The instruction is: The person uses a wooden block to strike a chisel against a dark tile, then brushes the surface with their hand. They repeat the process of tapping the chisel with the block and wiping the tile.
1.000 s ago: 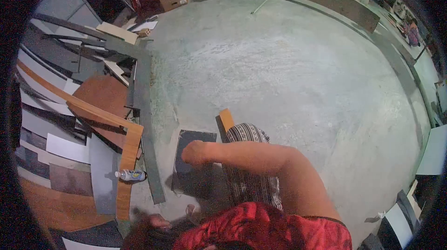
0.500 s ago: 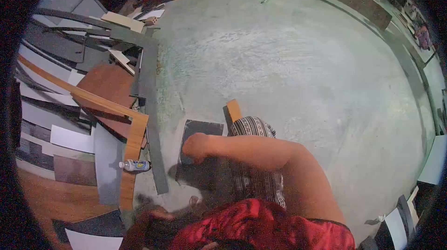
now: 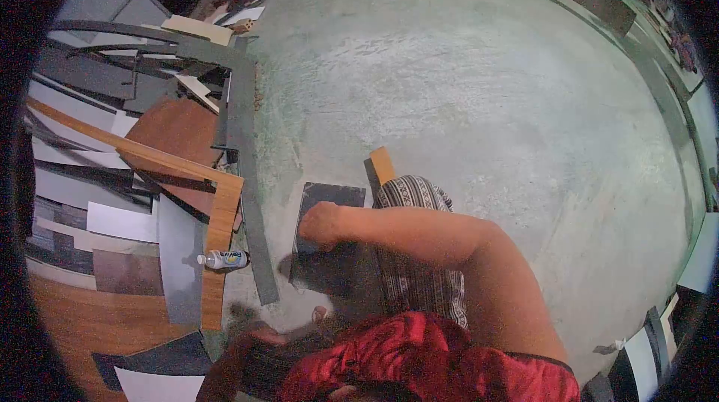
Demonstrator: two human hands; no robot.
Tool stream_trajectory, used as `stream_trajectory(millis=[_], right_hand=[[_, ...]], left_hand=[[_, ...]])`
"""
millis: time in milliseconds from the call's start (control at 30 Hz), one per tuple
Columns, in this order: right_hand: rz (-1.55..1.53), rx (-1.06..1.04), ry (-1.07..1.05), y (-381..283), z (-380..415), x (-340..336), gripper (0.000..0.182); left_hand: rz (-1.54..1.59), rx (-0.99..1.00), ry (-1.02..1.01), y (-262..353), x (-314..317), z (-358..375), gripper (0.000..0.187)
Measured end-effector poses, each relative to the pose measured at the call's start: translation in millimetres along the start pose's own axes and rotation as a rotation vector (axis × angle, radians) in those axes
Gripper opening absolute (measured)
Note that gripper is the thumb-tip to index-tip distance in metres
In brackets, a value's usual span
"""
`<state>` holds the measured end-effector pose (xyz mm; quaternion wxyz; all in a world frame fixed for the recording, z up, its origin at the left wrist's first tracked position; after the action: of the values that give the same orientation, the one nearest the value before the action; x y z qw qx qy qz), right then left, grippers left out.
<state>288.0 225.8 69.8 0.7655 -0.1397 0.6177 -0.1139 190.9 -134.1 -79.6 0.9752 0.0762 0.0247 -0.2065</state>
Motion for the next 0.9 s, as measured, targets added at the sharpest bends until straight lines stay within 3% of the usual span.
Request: stream_trajectory(millis=[33,67,133,267,333,367,400,433,467,567,633,767,833,900], right_hand=[[0.007,0.004,0.007,0.0,-1.7,0.9,0.02],[0.004,-0.002,0.01,-0.8,-3.6,1.5,0.02],[-0.032,-0.007,0.004,-1.4,-5.1,1.4,0.021],[-0.035,0.001,-0.018,-4.2,-0.2,-4.1,0.022],[-0.013,0.001,-0.023,-4.1,1.2,-3.4,0.022],[-0.013,0.004,-0.021,-3.7,2.5,-3.4,0.022],[-0.022,0.008,-0.004,-3.0,4.6,-4.7,0.022],[-0.028,0.012,0.011,-1.7,6.7,-5.6,0.022],[-0.024,0.015,0.005,0.0,7.9,-4.1,0.022],[-0.034,-0.031,0.049,-1.1,9.4,-6.5,0.021],[-0.002,-0.012,-0.009,1.7,6.8,-0.5,0.019],[0.002,-0.023,0.038,2.0,-0.4,2.9,0.017],[0.005,-0.023,0.046,-0.4,-1.4,-0.8,0.018],[-0.002,-0.035,0.036,-4.7,2.7,-6.1,0.018]], left_hand=[[0.097,0.13,0.065,12.5,-1.1,7.7,0.079],[0.099,0.125,0.069,-6.8,0.0,-12.4,0.079],[-0.236,-0.033,0.102,-63.9,-6.9,-63.2,0.086],[-0.056,-0.007,0.017,-61.0,-5.5,-49.4,0.089],[-0.419,0.251,0.029,-82.6,2.9,-84.2,0.085],[-0.423,0.252,0.028,-94.4,-0.4,-91.8,0.085],[-0.36,0.125,0.041,-53.7,-19.6,-60.4,0.081],[-0.295,0.0,0.054,37.0,-7.3,12.4,0.077],[-0.294,0.008,0.051,46.0,-7.8,21.0,0.077],[-0.225,0.009,0.086,30.4,-9.6,12.5,0.07],[-0.187,0.256,0.044,-13.9,-9.6,-34.7,0.065],[-0.133,0.084,0.033,-49.5,-6.7,-63.8,0.066],[-0.298,-0.015,0.241,-43.0,-13.3,-56.8,0.072],[-0.175,0.083,0.184,-5.6,-6.2,-22.8,0.076]])
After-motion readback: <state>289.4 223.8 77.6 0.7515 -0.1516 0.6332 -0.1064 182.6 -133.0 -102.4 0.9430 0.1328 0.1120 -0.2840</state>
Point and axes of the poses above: each hand's wrist, its own z-axis away from the middle knuckle, its own x-axis out of the palm, y = z × x, the point moved 9 cm from there along -z, towards the middle knuckle, and after that the axes turned 8 degrees about x, right-handed, at the moved point
